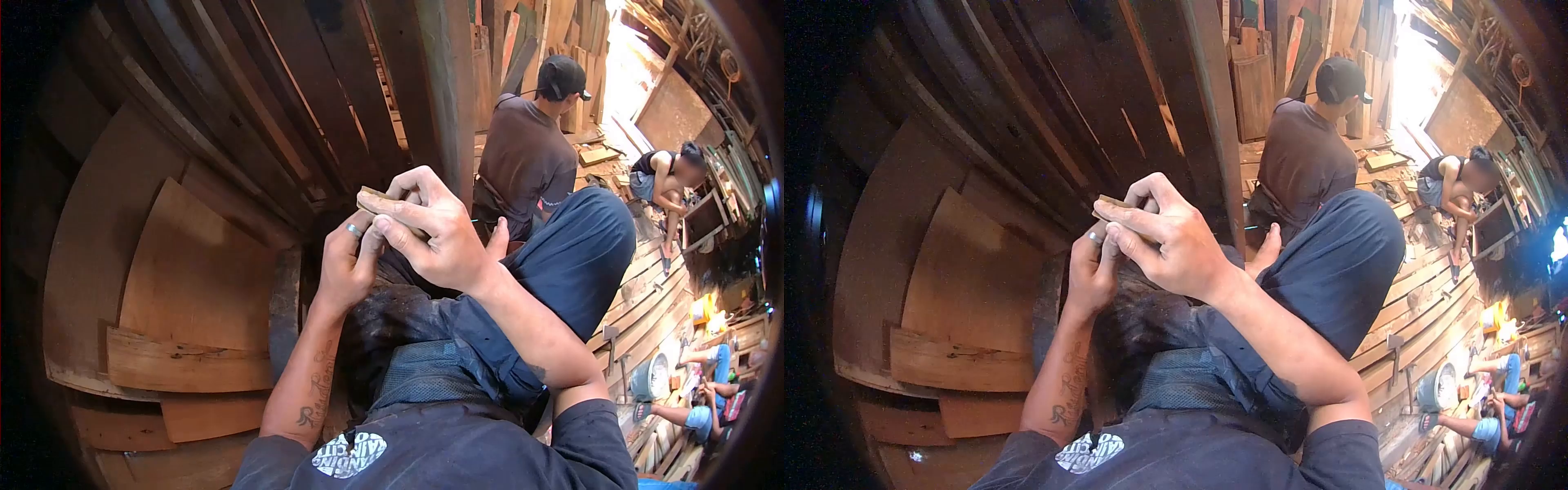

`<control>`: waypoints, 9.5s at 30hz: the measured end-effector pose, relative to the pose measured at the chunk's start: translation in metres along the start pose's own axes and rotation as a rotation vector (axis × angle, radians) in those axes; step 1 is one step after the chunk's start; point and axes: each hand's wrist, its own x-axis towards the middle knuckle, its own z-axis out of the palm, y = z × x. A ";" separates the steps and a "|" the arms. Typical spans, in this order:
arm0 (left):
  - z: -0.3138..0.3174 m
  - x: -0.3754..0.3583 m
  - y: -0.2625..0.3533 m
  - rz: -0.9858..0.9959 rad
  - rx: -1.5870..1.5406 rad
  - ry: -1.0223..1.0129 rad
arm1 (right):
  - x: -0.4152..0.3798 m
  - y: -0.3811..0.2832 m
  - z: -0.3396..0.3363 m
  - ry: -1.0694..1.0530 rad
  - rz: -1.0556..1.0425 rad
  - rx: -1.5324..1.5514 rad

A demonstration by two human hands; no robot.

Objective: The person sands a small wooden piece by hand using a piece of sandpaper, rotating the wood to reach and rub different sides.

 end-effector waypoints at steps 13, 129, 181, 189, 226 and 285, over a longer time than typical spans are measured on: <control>-0.006 0.002 0.002 -0.043 -0.056 0.017 | -0.003 0.002 0.003 0.025 -0.025 0.007; -0.024 0.007 -0.002 -0.321 0.164 -0.304 | -0.005 0.014 -0.013 -0.285 0.272 -0.161; -0.028 0.007 -0.001 -0.476 0.015 -0.422 | -0.009 -0.002 -0.008 -0.289 0.245 -0.081; -0.024 0.001 -0.008 -0.406 0.068 -0.443 | -0.009 0.000 -0.004 -0.264 0.172 -0.157; -0.027 0.004 -0.012 -0.451 -0.001 -0.425 | -0.010 0.010 0.011 -0.166 0.152 -0.130; -0.012 -0.008 -0.027 -0.163 0.219 -0.414 | -0.009 0.017 0.017 -0.121 0.158 -0.131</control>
